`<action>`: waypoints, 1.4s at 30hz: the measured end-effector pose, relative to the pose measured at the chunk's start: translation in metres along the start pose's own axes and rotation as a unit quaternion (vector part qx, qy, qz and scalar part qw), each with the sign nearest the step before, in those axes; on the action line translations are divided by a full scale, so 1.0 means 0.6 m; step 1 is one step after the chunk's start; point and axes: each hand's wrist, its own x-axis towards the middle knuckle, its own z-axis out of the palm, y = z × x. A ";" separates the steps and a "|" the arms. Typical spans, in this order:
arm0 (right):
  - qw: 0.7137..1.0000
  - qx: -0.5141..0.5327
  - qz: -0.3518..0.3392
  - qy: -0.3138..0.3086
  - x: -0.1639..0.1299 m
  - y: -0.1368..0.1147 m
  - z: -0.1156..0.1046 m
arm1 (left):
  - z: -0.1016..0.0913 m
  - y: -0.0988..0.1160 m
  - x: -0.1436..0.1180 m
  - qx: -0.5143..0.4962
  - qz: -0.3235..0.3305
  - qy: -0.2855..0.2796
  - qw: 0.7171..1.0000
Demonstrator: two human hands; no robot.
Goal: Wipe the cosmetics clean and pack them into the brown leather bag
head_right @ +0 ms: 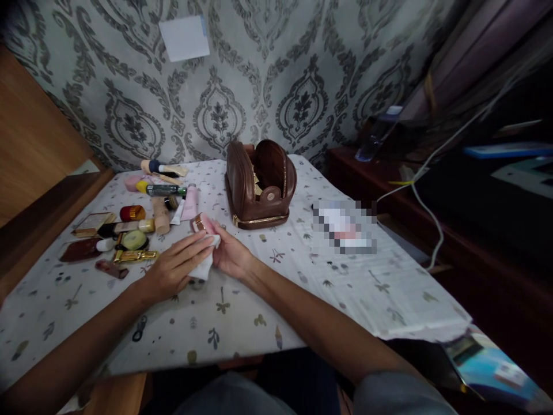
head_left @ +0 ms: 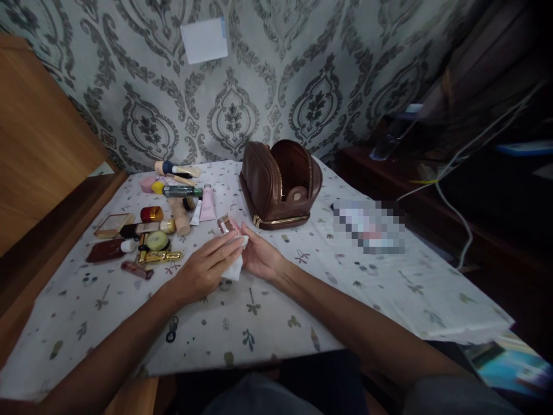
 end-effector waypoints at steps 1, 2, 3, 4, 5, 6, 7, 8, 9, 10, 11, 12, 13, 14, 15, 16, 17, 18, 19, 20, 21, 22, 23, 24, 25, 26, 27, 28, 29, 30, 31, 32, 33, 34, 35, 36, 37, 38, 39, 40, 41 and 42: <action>1.000 -0.001 0.008 -0.004 -0.002 0.000 0.001 | 0.000 0.003 0.001 0.003 0.005 -0.002 1.000; 1.000 -0.014 0.013 -0.009 -0.005 0.001 0.002 | 0.000 0.006 0.002 0.004 0.009 -0.004 1.000; 0.999 -0.039 0.012 -0.014 -0.009 0.002 0.003 | 0.000 0.009 0.002 0.005 0.011 -0.006 1.000; 0.997 -0.073 0.005 -0.018 -0.012 0.003 0.004 | -0.001 0.011 0.002 0.006 0.014 -0.006 1.000; 0.994 -0.108 -0.011 -0.020 -0.015 0.003 0.005 | -0.002 0.013 0.003 0.007 0.019 -0.004 1.000; 0.989 -0.142 -0.031 -0.020 -0.018 0.003 0.006 | -0.003 0.014 0.003 0.008 0.025 -0.001 1.000; 0.984 -0.171 -0.054 -0.018 -0.020 0.002 0.007 | -0.004 0.014 0.003 0.012 0.031 0.001 0.999; 0.978 -0.195 -0.073 -0.016 -0.021 0.001 0.008 | -0.006 0.015 0.002 0.018 0.038 0.001 0.999; 0.973 -0.214 -0.089 -0.016 -0.021 0.000 0.008 | -0.007 0.014 0.002 0.026 0.044 0.000 0.999; 0.968 -0.228 -0.103 -0.016 -0.021 -0.002 0.009 | -0.008 0.013 0.002 0.033 0.050 -0.002 0.998; 0.964 -0.239 -0.115 -0.015 -0.020 -0.004 0.009 | -0.009 0.013 0.002 0.039 0.054 -0.003 0.998; 0.960 -0.248 -0.126 -0.014 -0.018 -0.005 0.010 | -0.009 0.012 0.001 0.041 0.056 -0.003 0.998; 0.958 -0.254 -0.134 -0.013 -0.017 -0.007 0.010 | -0.009 0.011 0.001 0.039 0.057 -0.001 0.998; 0.956 -0.258 -0.139 -0.011 -0.016 -0.007 0.010 | -0.009 0.010 0.001 0.033 0.056 0.001 0.998; 0.955 -0.261 -0.140 -0.009 -0.015 -0.008 0.010 | -0.009 0.009 0.000 0.026 0.054 0.005 0.998; 0.954 -0.265 -0.139 -0.008 -0.015 -0.007 0.010 | -0.009 0.008 0.000 0.018 0.051 0.006 0.999; 0.954 -0.266 -0.135 -0.009 -0.015 -0.007 0.009 | -0.010 0.008 0.000 0.011 0.049 0.006 0.999; 0.955 -0.266 -0.132 -0.011 -0.015 -0.006 0.009 | -0.011 0.008 -0.001 0.008 0.047 0.005 0.999; 0.956 -0.264 -0.128 -0.011 -0.016 -0.005 0.008 | -0.011 0.008 -0.001 0.009 0.047 0.004 0.999; 0.957 -0.261 -0.123 -0.010 -0.016 -0.004 0.008 | -0.012 0.008 0.000 0.014 0.048 0.002 0.999; 0.959 -0.257 -0.120 -0.007 -0.017 -0.003 0.008 | -0.013 0.009 0.000 0.026 0.050 0.000 0.998; 0.961 -0.253 -0.116 -0.005 -0.017 -0.003 0.007 | -0.014 0.010 0.000 0.042 0.053 -0.004 0.998; 0.962 -0.249 -0.112 -0.004 -0.017 -0.002 0.007 | -0.015 0.010 0.000 0.062 0.058 -0.008 0.996; 0.964 -0.246 -0.106 -0.008 -0.017 -0.002 0.007 | -0.015 0.011 0.001 0.082 0.063 -0.013 0.995; 0.965 -0.242 -0.098 -0.015 -0.016 -0.001 0.007 | -0.015 0.012 0.001 0.101 0.067 -0.018 0.992; 0.967 -0.237 -0.089 -0.023 -0.016 -0.001 0.008 | -0.014 0.013 0.001 0.118 0.069 -0.021 0.990; 0.970 -0.229 -0.081 -0.027 -0.016 -0.002 0.008 | -0.013 0.014 0.001 0.130 0.069 -0.020 0.989; 0.972 -0.219 -0.074 -0.028 -0.015 -0.002 0.009 | -0.012 0.015 0.001 0.137 0.065 -0.014 0.988; 0.975 -0.208 -0.069 -0.024 -0.014 -0.003 0.009 | -0.010 0.015 0.001 0.140 0.057 -0.005 0.989; 0.978 -0.197 -0.064 -0.017 -0.014 -0.003 0.008 | -0.009 0.016 0.001 0.136 0.045 0.007 0.990; 0.980 -0.189 -0.061 -0.009 -0.012 -0.004 0.006 | -0.008 0.016 0.001 0.127 0.031 0.020 0.991; 0.981 -0.184 -0.060 -0.004 -0.010 -0.004 0.004 | -0.008 0.016 0.002 0.115 0.016 0.032 0.993; 0.981 -0.184 -0.062 -0.002 -0.008 -0.004 0.001 | -0.009 0.016 0.002 0.098 0.000 0.043 0.994; 0.980 -0.188 -0.065 -0.003 -0.006 -0.003 -0.002 | -0.010 0.016 0.003 0.080 -0.016 0.051 0.995; 0.978 -0.195 -0.069 -0.005 -0.004 -0.002 -0.006 | -0.012 0.016 0.004 0.061 -0.033 0.058 0.996; 0.976 -0.204 -0.068 -0.009 -0.003 -0.001 -0.009 | -0.015 0.014 0.005 0.043 -0.051 0.064 0.996; 0.975 -0.215 -0.063 -0.014 -0.003 0.000 -0.011 | -0.017 0.013 0.005 0.026 -0.073 0.070 0.995; 0.973 -0.223 -0.057 -0.022 -0.003 0.000 -0.012 | -0.020 0.010 0.006 0.010 -0.099 0.076 0.992; 0.972 -0.228 -0.051 -0.031 -0.004 0.001 -0.011 | -0.022 0.007 0.006 -0.005 -0.131 0.081 0.988; 0.971 -0.230 -0.049 -0.042 -0.006 0.002 -0.011 | -0.023 0.004 0.005 -0.021 -0.167 0.088 0.982; 0.971 -0.228 -0.050 -0.056 -0.007 0.002 -0.009 | -0.023 0.000 0.004 -0.039 -0.205 0.094 0.974; 0.971 -0.224 -0.052 -0.071 -0.009 0.002 -0.008 | -0.023 -0.005 0.003 -0.059 -0.241 0.096 0.964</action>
